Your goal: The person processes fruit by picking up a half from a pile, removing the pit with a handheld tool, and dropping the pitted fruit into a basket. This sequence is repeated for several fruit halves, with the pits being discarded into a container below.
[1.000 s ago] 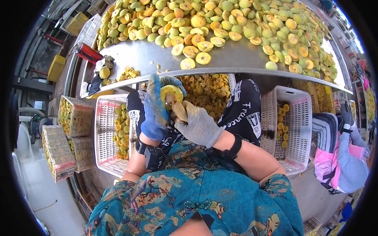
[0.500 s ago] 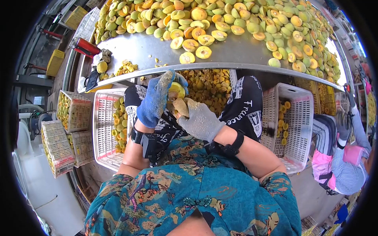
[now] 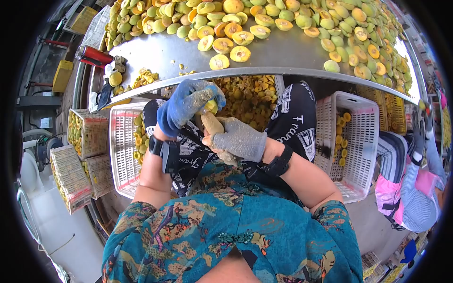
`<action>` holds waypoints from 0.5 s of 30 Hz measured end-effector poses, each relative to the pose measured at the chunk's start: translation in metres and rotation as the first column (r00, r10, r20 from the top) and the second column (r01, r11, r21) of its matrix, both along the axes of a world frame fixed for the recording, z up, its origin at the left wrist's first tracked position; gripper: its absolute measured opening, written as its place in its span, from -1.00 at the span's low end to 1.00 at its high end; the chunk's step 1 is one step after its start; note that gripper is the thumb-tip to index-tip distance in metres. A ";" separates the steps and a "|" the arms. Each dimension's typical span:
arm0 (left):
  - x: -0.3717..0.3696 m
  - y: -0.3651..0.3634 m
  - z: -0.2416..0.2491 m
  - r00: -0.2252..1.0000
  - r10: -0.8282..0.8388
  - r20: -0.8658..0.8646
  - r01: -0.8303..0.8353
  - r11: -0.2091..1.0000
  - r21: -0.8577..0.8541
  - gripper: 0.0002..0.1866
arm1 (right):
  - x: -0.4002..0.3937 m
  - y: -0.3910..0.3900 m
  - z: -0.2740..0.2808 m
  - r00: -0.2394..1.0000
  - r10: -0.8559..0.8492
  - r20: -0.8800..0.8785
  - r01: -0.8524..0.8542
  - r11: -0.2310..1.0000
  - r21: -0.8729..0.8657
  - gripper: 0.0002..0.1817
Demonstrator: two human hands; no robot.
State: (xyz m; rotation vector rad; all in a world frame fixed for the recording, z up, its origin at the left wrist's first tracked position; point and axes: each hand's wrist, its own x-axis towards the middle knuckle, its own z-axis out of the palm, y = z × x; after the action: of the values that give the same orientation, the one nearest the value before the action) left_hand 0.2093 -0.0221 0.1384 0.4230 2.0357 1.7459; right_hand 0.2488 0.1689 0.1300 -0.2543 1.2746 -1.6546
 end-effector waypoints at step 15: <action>-0.009 0.027 -0.047 0.668 0.121 0.735 -0.730 0.300 0.614 -0.43 | -0.025 0.004 -0.015 0.987 -0.090 -0.135 0.074 0.990 -0.120 -0.69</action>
State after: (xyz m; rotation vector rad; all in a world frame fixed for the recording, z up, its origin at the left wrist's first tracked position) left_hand 0.1999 0.0047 0.0914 -0.4907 0.6001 2.8031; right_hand 0.2240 0.1726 0.1153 -0.3989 1.3103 -1.8097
